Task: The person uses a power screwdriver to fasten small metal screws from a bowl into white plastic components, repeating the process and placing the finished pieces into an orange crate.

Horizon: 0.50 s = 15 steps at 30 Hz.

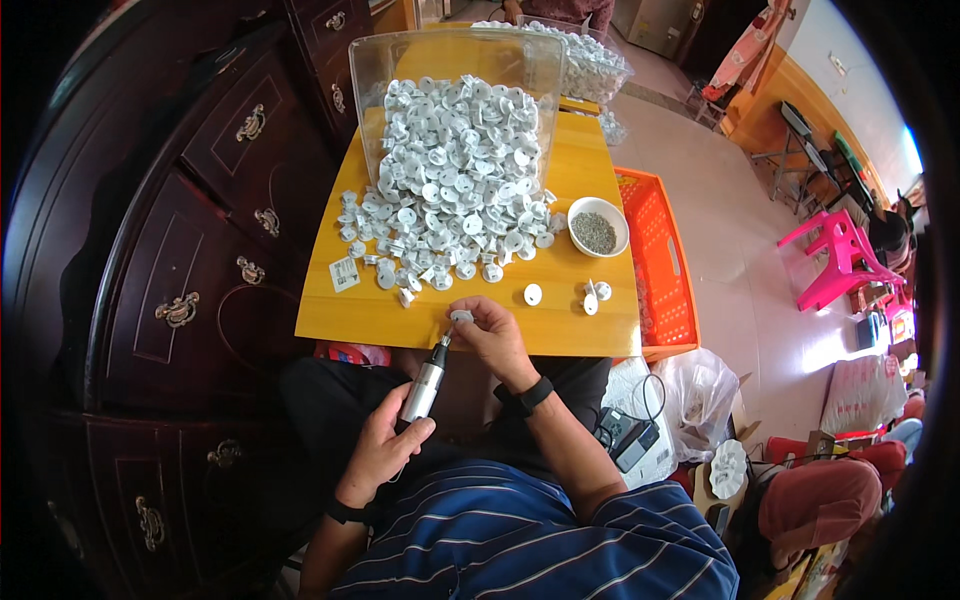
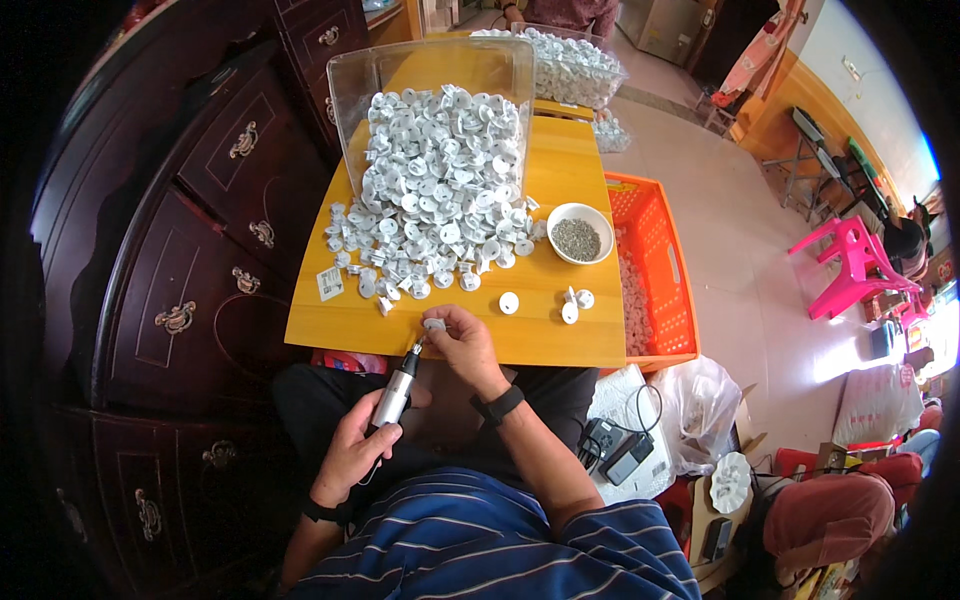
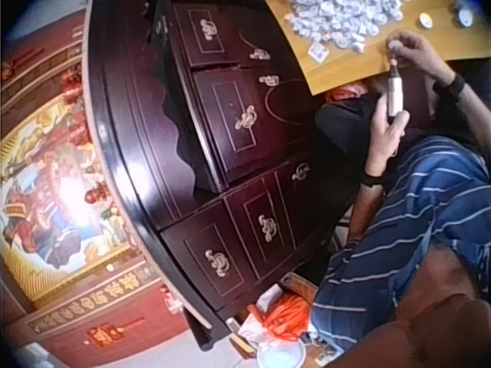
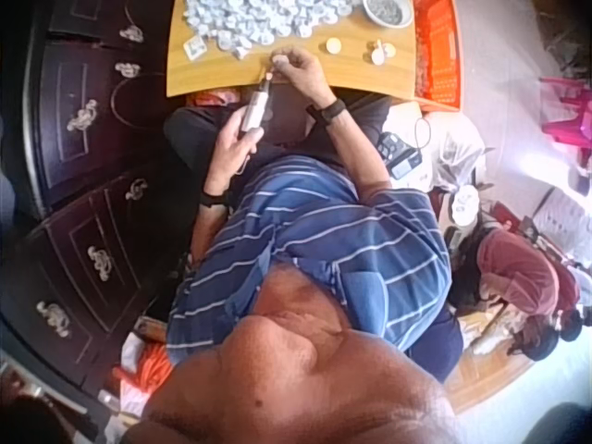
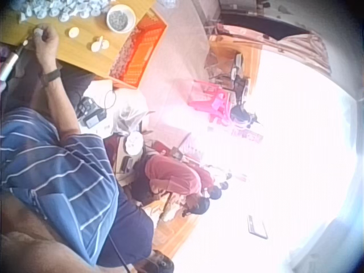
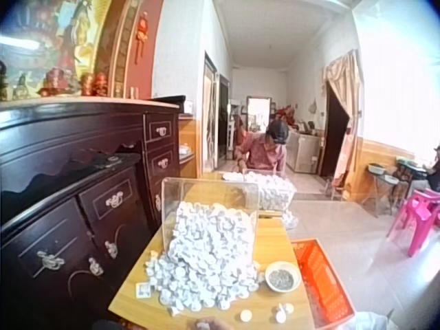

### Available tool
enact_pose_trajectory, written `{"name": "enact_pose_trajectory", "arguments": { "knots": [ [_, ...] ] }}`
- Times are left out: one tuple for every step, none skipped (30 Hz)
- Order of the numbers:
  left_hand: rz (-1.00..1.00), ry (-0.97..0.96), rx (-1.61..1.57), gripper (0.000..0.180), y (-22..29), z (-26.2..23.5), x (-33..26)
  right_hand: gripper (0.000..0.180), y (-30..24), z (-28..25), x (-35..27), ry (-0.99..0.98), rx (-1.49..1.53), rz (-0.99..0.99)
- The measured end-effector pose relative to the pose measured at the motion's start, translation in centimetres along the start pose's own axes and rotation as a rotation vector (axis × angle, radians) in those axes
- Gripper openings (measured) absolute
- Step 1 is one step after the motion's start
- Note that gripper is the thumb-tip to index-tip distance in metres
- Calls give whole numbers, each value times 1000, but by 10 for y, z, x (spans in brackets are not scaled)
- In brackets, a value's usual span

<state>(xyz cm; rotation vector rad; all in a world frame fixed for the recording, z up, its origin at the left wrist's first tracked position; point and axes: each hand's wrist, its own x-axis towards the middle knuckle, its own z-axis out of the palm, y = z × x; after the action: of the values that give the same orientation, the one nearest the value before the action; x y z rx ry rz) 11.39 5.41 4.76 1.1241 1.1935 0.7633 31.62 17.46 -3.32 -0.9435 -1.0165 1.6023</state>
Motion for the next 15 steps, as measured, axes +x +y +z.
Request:
{"name": "enact_pose_trajectory", "arguments": {
  "knots": [
    [-13, -10, 6, 51, 1, 0, 0, 14, 0, 0, 0, 2, 0, 1],
    [-13, -11, 5, 51, 1, 0, 0, 14, 0, 0, 0, 3, -13, -6],
    [-17, -11, 10, 51, 1, 0, 0, 14, 0, 0, 0, 4, -25, -13],
    [-21, -11, 15, 51, 1, 0, 0, 14, 0, 0, -1, 4, -26, -13],
    [-22, -9, 16, 51, 2, 0, 0, 14, -1, 1, -1, 6, -18, -9],
    [-17, -7, 8, 52, 2, 0, 0, 15, -2, 2, -1, 7, -11, -5],
    [-11, -5, 1, 52, 3, 0, 0, 15, -1, 2, -1, 6, -11, -5],
    [-11, -5, 1, 52, 2, 0, 0, 15, -1, 2, -1, 7, -12, -12],
    [-9, -10, -8, 52, 1, -1, 0, 15, 0, 2, -1, 7, -14, -20],
    [-6, -15, -16, 52, 0, -1, 0, 15, 0, 2, -1, 7, -14, -20],
    [-6, -15, -16, 52, 0, -1, 0, 14, 0, 2, -1, 8, -23, -25],
    [-9, -15, -15, 52, 1, -2, 0, 14, 0, 2, -1, 8, -32, -30],
    [-11, -12, -14, 52, 2, -2, 0, 14, 1, 2, 0, 6, -32, -30],
    [-11, -13, -14, 52, 3, -2, 0, 14, 2, 1, 0, 9, -38, -31],
    [-26, -15, -19, 52, 5, -2, -1, 14, 3, 1, 0, 12, -43, -32]
  ]
}}
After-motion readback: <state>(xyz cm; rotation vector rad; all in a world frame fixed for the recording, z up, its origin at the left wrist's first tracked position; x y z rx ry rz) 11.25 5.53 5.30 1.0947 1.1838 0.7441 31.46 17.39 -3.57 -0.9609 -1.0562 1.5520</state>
